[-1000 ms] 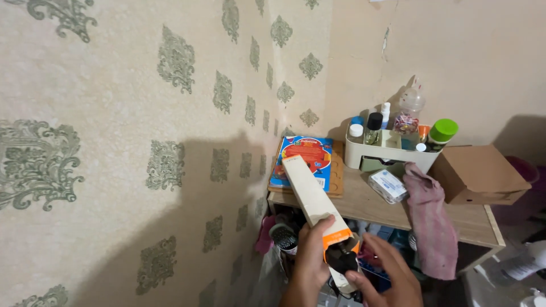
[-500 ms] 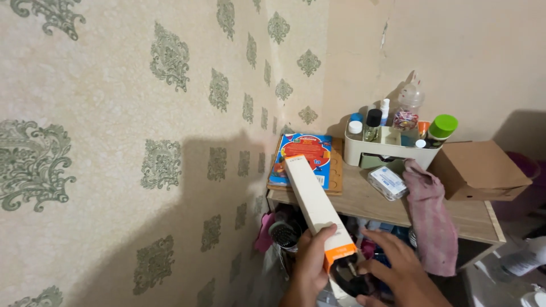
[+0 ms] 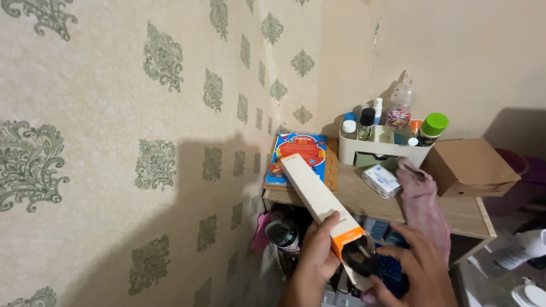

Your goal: Organize and clean items on a desk and place them in an organizer.

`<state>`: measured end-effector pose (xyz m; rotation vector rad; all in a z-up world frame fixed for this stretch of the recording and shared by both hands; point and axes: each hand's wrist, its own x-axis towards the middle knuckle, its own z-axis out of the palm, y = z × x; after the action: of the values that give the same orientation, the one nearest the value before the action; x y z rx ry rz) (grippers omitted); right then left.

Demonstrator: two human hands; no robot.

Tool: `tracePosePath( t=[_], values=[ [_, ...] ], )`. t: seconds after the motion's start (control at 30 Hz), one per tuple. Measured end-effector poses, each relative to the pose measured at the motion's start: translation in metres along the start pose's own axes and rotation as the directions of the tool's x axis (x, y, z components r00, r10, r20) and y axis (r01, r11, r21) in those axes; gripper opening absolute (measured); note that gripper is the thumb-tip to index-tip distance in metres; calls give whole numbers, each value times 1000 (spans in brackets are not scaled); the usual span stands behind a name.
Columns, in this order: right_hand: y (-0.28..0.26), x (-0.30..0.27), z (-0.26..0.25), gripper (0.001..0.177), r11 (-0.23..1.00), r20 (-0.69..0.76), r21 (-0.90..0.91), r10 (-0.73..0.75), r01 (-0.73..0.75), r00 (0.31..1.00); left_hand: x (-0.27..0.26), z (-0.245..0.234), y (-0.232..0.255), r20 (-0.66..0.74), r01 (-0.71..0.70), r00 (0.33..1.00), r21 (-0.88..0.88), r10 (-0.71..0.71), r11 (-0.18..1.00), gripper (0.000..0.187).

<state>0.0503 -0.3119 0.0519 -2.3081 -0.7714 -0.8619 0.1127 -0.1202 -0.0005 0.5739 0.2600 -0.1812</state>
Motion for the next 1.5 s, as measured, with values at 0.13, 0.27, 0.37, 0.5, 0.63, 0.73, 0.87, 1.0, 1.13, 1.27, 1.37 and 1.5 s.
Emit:
tracePosePath(
  t=[0.13, 0.27, 0.37, 0.5, 0.63, 0.73, 0.87, 1.0, 1.13, 1.27, 1.37, 1.5],
  values=[
    [-8, -12, 18, 22, 987, -219, -139, -116, 86, 969, 1, 11, -5, -28, -21, 999, -15, 21, 1000, 32],
    [-9, -17, 25, 17, 939, -375, -313, 13, -140, 927, 8, 16, -7, -11, -41, 999, -6, 41, 999, 32],
    [3, -10, 10, 10, 945, -355, -262, 94, -196, 930, 3, 22, -2, -45, -36, 998, -18, 36, 999, 31],
    [9, 0, -12, 49, 975, 56, 221, 14, -26, 998, 3, 14, -1, -10, -22, 1000, -3, 22, 1000, 30],
    [24, 2, -15, 81, 983, 261, 88, -176, 158, 949, -3, 9, 9, 49, -17, 999, 172, 8, 985, 32],
    [11, 26, -29, 80, 985, 686, -45, 153, -169, 711, -15, 8, 14, 79, 14, 996, 279, -38, 960, 31],
    [-5, 53, -43, 83, 980, 824, -61, 155, -187, 546, -22, 4, 18, 62, 37, 996, 349, -62, 936, 33],
    [14, 39, -28, 53, 905, 593, 422, -225, -60, 773, -19, -7, 21, 103, 7, 994, 317, -42, 948, 34],
    [26, 29, -8, 33, 840, 707, 423, -71, -340, 704, -18, -19, 27, 117, 57, 988, 331, -101, 942, 35],
    [2, 40, -2, 29, 788, 703, 517, -168, -334, 691, -32, -14, 35, 52, 103, 991, 288, -123, 952, 36],
    [-17, 47, -2, 28, 864, 557, 502, -282, -46, 781, -37, -19, 45, 152, 114, 976, 249, -155, 962, 35],
    [-9, 43, 11, 26, 878, 572, 475, -258, -58, 779, -39, -27, 51, 205, 114, 962, 299, -181, 947, 35]
  ],
)
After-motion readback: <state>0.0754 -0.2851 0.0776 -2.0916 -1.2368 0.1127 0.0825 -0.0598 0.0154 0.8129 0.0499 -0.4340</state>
